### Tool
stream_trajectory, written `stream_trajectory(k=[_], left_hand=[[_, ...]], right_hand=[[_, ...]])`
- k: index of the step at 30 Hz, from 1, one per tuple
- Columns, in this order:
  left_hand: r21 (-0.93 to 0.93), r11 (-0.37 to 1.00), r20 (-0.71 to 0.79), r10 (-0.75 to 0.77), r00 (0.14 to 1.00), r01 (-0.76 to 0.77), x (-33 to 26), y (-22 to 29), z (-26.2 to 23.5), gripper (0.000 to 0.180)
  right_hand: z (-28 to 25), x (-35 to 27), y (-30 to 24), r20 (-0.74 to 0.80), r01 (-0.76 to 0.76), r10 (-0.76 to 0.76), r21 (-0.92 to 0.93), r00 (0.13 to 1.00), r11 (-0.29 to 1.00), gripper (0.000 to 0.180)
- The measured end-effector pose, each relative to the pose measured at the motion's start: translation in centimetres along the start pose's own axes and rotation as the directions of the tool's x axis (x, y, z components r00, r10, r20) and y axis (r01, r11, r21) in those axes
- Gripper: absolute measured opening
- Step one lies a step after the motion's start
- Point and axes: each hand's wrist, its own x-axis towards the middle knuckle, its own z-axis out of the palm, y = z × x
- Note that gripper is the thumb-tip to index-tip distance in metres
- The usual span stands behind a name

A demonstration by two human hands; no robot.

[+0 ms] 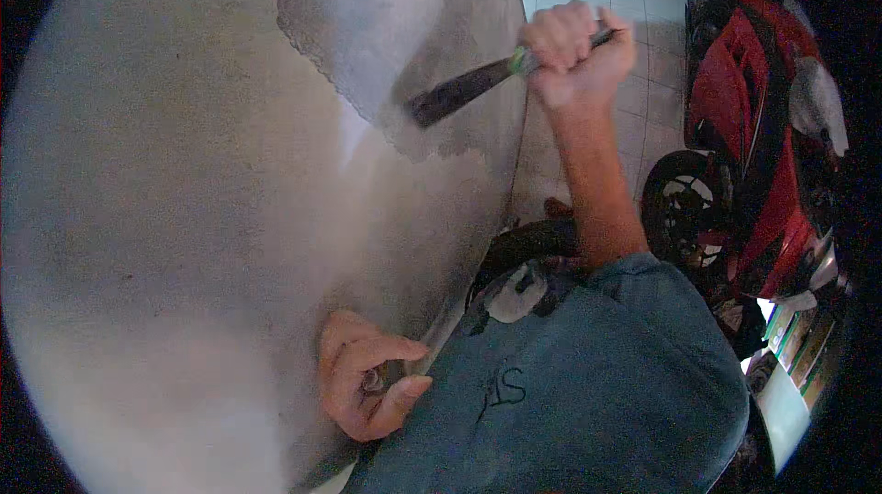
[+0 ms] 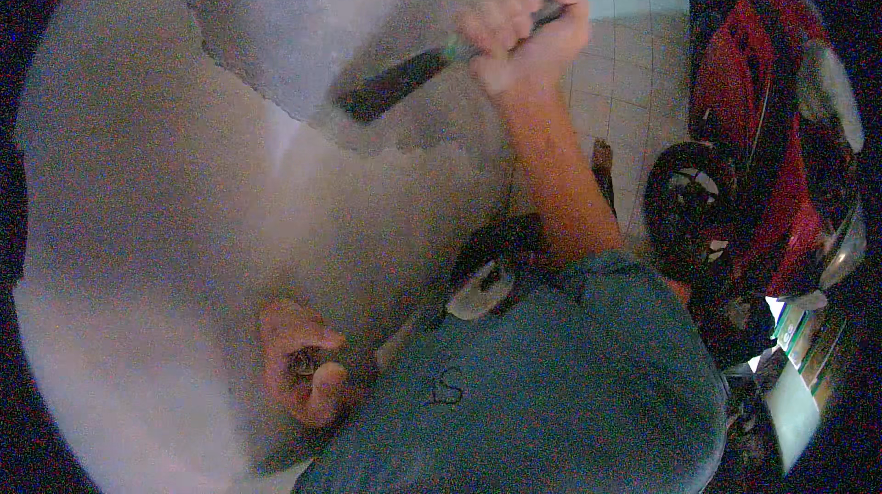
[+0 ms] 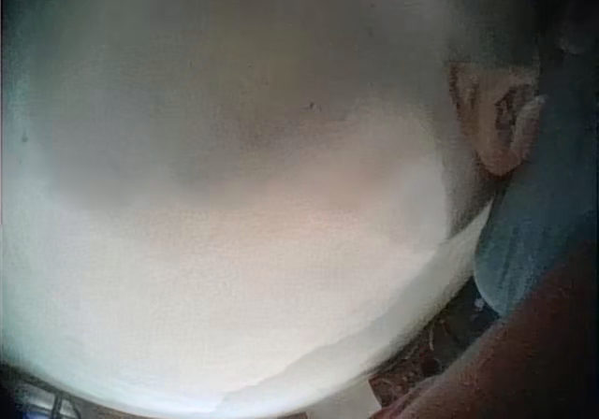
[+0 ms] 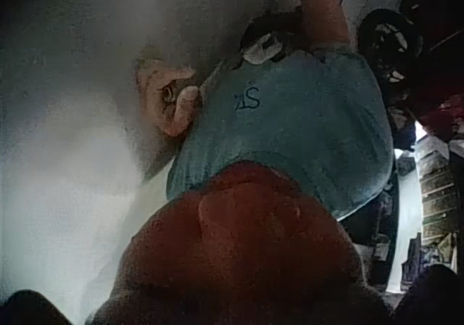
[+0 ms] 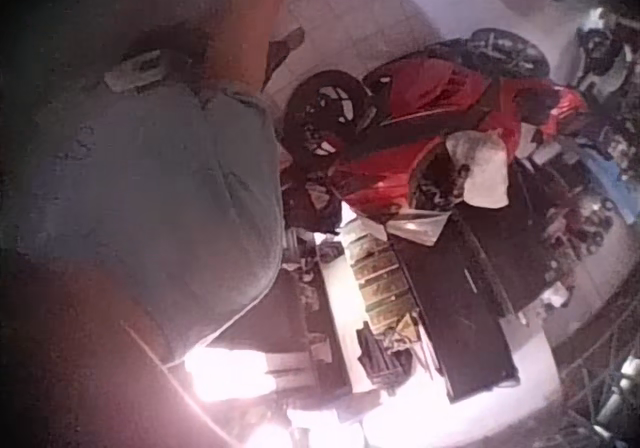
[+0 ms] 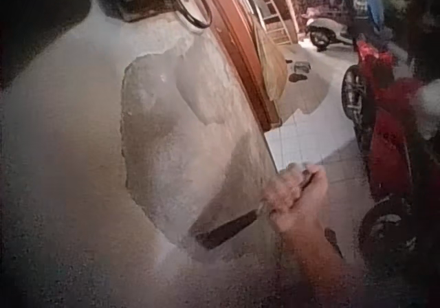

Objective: Using a putty knife to scrape and patch a wall.

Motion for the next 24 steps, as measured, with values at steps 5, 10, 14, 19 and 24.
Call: stream_trajectory(k=[5,10,14,19,24], left_hand=[[-0.038,0.998,0.046,-0.055,0.997,0.057,-0.6,-0.5,-1.0,0.034],[0.022,1.000,0.046,0.012,0.999,-0.014,0.6,-0.3,-0.8,0.034],[-0.011,1.000,0.019,-0.009,1.000,0.009,0.6,-0.2,-0.9,0.036],[0.002,0.999,0.060,-0.045,0.997,0.045,0.0,-0.5,-1.2,0.037],[0.008,1.000,-0.009,-0.028,1.000,0.028,0.3,-0.4,-1.0,0.034]], right_hand=[[-0.5,-0.3,2.2,-0.033,0.003,-0.005,-0.071,0.999,0.997,0.031],[0.0,0.3,0.9,-0.065,0.022,-0.021,0.018,0.998,1.000,0.032],[-1.1,-0.8,2.8,-0.087,-0.066,0.064,-0.012,0.994,0.998,0.032],[-1.2,0.4,1.1,-0.058,-0.007,0.013,0.111,0.998,0.994,0.032],[-0.9,-1.2,5.2,-0.158,-0.202,0.204,0.026,0.966,0.979,0.034]])
